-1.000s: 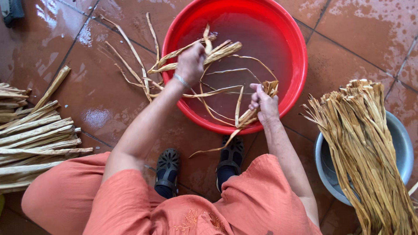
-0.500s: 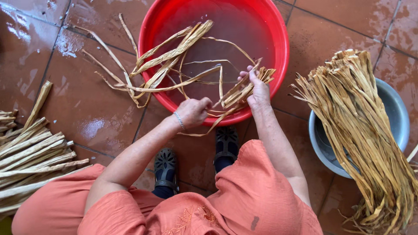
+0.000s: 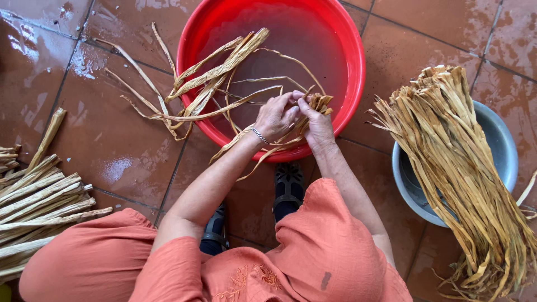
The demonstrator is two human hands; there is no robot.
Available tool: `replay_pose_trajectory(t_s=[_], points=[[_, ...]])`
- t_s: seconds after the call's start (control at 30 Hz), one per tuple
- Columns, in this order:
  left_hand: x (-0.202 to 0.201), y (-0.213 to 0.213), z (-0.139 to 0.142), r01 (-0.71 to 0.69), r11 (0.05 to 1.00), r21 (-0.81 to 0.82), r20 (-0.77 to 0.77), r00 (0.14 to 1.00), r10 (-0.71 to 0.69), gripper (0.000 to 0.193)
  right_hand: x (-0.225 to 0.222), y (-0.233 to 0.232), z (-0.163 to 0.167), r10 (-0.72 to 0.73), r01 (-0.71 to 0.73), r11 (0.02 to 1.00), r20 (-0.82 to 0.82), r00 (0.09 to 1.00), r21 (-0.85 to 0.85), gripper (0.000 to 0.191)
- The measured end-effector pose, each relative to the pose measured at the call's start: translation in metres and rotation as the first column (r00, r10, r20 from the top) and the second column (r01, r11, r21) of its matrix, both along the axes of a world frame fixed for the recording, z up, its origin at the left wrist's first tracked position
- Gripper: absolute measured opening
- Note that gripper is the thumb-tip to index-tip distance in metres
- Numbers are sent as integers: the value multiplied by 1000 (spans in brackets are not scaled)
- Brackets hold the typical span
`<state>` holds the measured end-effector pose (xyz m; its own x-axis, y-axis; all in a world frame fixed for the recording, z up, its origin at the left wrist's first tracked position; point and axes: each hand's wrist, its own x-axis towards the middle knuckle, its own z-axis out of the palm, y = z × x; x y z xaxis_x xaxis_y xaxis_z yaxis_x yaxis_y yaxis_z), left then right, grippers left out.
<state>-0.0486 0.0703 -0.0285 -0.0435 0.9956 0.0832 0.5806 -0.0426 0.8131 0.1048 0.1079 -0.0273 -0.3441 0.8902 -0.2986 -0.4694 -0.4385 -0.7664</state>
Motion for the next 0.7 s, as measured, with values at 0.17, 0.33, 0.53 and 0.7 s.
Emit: replay_pose_trajectory(t_s=[0.17,0.33,0.53,0.7], points=[[16,10,-1,-73,997,36,129,989,68,23,6,2,-4,-44,46,999,-78,996,26,19],[25,11,9,-55,994,-96,90,994,64,26,8,3,-14,-65,70,996,-77,995,56,21],[38,-3,27,-10,986,-167,45,999,18,34,17,8,-12,-291,287,955,-48,956,-73,15],[49,-21,40,61,971,-232,8,998,-61,29,43,29,2,-403,374,902,-110,909,-216,18]])
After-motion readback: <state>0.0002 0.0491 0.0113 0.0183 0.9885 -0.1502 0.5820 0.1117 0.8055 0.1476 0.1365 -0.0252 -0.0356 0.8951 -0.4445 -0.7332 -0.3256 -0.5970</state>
